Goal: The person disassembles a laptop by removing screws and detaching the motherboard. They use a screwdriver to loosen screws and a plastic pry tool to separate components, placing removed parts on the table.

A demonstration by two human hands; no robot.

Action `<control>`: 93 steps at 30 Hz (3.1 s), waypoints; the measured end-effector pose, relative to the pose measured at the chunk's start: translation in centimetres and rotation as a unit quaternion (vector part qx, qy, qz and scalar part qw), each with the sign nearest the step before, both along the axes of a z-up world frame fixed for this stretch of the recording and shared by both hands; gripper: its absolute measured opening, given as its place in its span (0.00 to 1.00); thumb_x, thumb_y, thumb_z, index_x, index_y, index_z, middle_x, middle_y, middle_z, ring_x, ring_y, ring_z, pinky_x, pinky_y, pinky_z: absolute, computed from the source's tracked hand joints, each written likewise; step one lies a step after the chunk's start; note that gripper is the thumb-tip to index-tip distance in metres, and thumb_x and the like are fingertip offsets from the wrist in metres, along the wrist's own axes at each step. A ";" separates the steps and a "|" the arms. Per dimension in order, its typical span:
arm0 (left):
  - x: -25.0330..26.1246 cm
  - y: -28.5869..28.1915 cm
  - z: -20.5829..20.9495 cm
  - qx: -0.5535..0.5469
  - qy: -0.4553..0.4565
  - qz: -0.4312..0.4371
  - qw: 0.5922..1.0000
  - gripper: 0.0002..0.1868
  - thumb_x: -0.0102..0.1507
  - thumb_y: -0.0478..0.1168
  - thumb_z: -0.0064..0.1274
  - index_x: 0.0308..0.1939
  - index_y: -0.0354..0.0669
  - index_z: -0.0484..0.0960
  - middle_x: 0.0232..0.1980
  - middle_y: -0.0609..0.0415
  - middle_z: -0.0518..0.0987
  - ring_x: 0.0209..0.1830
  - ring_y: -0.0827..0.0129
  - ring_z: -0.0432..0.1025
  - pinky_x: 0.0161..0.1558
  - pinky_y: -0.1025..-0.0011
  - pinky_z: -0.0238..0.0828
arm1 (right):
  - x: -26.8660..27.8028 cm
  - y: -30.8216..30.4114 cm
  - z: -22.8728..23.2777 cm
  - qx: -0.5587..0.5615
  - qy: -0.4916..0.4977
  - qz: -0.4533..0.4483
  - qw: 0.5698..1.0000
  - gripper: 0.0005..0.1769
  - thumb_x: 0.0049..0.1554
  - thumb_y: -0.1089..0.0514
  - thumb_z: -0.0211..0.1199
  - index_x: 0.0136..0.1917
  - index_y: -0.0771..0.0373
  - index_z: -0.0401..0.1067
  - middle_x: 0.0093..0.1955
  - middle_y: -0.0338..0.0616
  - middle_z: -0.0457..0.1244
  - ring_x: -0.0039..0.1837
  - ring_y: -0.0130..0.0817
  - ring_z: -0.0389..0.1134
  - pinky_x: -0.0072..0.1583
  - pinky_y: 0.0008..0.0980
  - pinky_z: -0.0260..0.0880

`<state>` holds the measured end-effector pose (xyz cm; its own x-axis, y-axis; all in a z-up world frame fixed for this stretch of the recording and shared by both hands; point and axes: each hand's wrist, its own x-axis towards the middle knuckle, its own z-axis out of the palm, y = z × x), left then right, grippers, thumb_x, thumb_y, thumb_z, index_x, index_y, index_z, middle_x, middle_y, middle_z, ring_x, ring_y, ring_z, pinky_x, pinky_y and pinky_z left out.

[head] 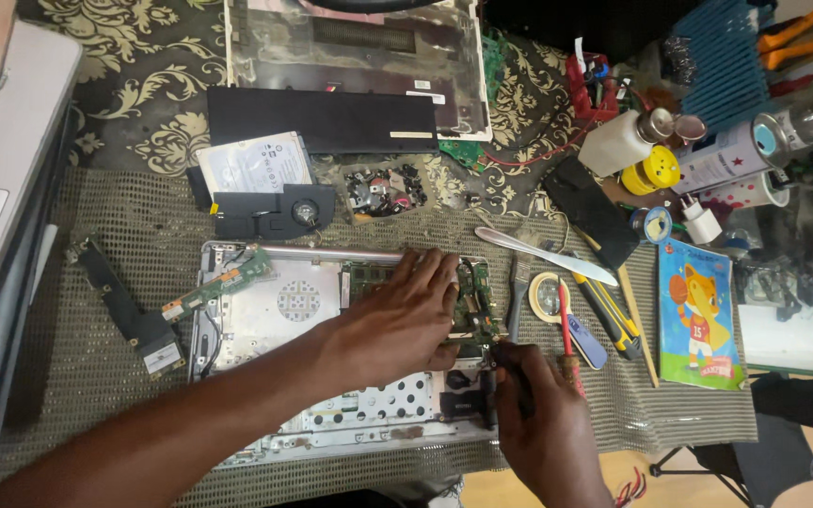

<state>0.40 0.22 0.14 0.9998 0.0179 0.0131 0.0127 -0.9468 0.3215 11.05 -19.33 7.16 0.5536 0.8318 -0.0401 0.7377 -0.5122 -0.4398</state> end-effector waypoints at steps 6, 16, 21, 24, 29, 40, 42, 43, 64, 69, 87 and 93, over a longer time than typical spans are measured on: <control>-0.2 0.4 0.8 -0.002 -0.012 0.005 1.000 0.50 0.67 0.69 0.42 0.70 0.20 0.59 0.79 0.19 0.47 0.78 0.26 0.44 0.75 0.39 0.39 | 0.4 0.1 0.7 -0.031 -0.008 0.015 0.999 0.13 0.60 0.54 0.54 0.57 0.51 0.71 0.47 0.47 0.74 0.49 0.56 0.68 0.50 0.46 0.69; -0.2 0.2 1.3 -0.053 0.044 0.002 0.998 0.48 0.68 0.61 0.48 0.72 0.18 0.53 0.81 0.20 0.38 0.80 0.27 0.35 0.76 0.39 0.32 | -3.8 -1.2 -5.9 0.029 -0.164 -0.027 0.986 0.16 0.63 0.53 0.51 0.62 0.56 0.68 0.54 0.40 0.67 0.46 0.45 0.74 0.35 0.45 0.74; -0.2 0.1 2.1 -0.081 0.070 0.016 0.994 0.49 0.69 0.60 0.49 0.75 0.20 0.50 0.82 0.23 0.39 0.79 0.22 0.37 0.65 0.34 0.58 | -4.6 -0.4 -5.9 0.068 -0.171 -0.043 0.982 0.15 0.64 0.53 0.51 0.61 0.57 0.69 0.53 0.40 0.67 0.50 0.44 0.73 0.38 0.44 0.72; 0.4 -0.6 -1.3 -0.008 -0.039 0.000 0.999 0.44 0.68 0.58 0.44 0.69 0.16 0.58 0.77 0.14 0.46 0.79 0.23 0.41 0.76 0.34 0.34 | -4.4 -0.6 -6.3 0.019 -0.112 -0.094 0.989 0.16 0.62 0.52 0.52 0.62 0.52 0.69 0.56 0.36 0.68 0.54 0.47 0.73 0.44 0.53 0.72; -0.1 0.0 0.8 -0.025 0.019 -0.014 0.999 0.37 0.63 0.40 0.39 0.72 0.19 0.52 0.79 0.17 0.38 0.79 0.24 0.35 0.75 0.35 0.32 | -4.4 0.2 -4.7 0.046 -0.037 -0.139 0.988 0.14 0.60 0.50 0.55 0.59 0.54 0.68 0.51 0.41 0.73 0.48 0.52 0.76 0.48 0.50 0.72; -0.6 1.0 1.7 -0.083 0.036 -0.014 0.996 0.45 0.72 0.61 0.38 0.72 0.19 0.52 0.80 0.17 0.36 0.81 0.27 0.32 0.77 0.39 0.26 | -3.1 1.2 -3.1 0.048 0.047 -0.175 0.982 0.10 0.59 0.53 0.60 0.52 0.57 0.66 0.42 0.44 0.73 0.42 0.47 0.75 0.45 0.43 0.71; -0.7 1.3 2.0 -0.080 0.011 -0.016 0.997 0.46 0.71 0.63 0.41 0.70 0.17 0.57 0.79 0.17 0.41 0.80 0.26 0.36 0.76 0.39 0.31 | -2.8 0.7 -2.9 0.073 0.098 -0.185 0.975 0.12 0.59 0.55 0.61 0.55 0.58 0.68 0.48 0.45 0.73 0.50 0.36 0.75 0.52 0.34 0.73; -0.8 1.2 2.6 -0.079 0.011 -0.016 0.997 0.46 0.71 0.63 0.41 0.70 0.17 0.57 0.79 0.17 0.41 0.80 0.26 0.36 0.76 0.39 0.31 | -2.7 -0.3 -3.0 0.074 0.099 -0.184 0.975 0.12 0.59 0.55 0.61 0.55 0.58 0.68 0.48 0.45 0.73 0.50 0.36 0.75 0.52 0.34 0.73; -2.0 -0.8 3.1 0.002 -0.004 0.022 1.000 0.42 0.65 0.57 0.50 0.73 0.28 0.58 0.81 0.26 0.45 0.82 0.31 0.36 0.77 0.39 0.26 | 3.2 -5.7 -3.2 0.045 -0.052 -0.216 0.974 0.23 0.60 0.51 0.57 0.68 0.50 0.67 0.59 0.42 0.68 0.57 0.48 0.70 0.54 0.49 0.67; -3.0 -0.2 3.1 -0.001 0.012 0.014 1.000 0.46 0.66 0.64 0.49 0.72 0.27 0.59 0.79 0.25 0.49 0.82 0.34 0.38 0.78 0.39 0.22 | 3.0 -5.0 -4.4 0.077 -0.141 -0.111 0.981 0.24 0.59 0.54 0.58 0.68 0.57 0.67 0.60 0.53 0.62 0.61 0.58 0.64 0.56 0.55 0.66; -2.9 -1.0 4.1 -0.052 -0.103 0.036 0.993 0.24 0.67 0.46 0.53 0.63 0.37 0.74 0.49 0.44 0.81 0.52 0.54 0.73 0.66 0.51 0.56 | 1.1 -1.1 -1.7 0.098 -0.080 -0.023 0.992 0.15 0.60 0.57 0.59 0.60 0.57 0.73 0.52 0.42 0.67 0.54 0.47 0.62 0.52 0.45 0.64; -2.3 -0.5 3.8 -0.080 -0.089 0.042 0.992 0.23 0.65 0.47 0.55 0.60 0.39 0.77 0.51 0.45 0.82 0.53 0.55 0.73 0.68 0.51 0.53 | 1.7 0.5 -0.9 0.111 -0.065 0.011 0.992 0.17 0.60 0.60 0.56 0.63 0.60 0.72 0.51 0.46 0.67 0.55 0.48 0.63 0.55 0.45 0.63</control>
<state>-1.95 -0.30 3.99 0.9767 0.1170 0.1801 0.0185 -0.8814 0.4720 12.75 -18.79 6.28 0.5239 0.8240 0.2156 0.8057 -0.3974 -0.4392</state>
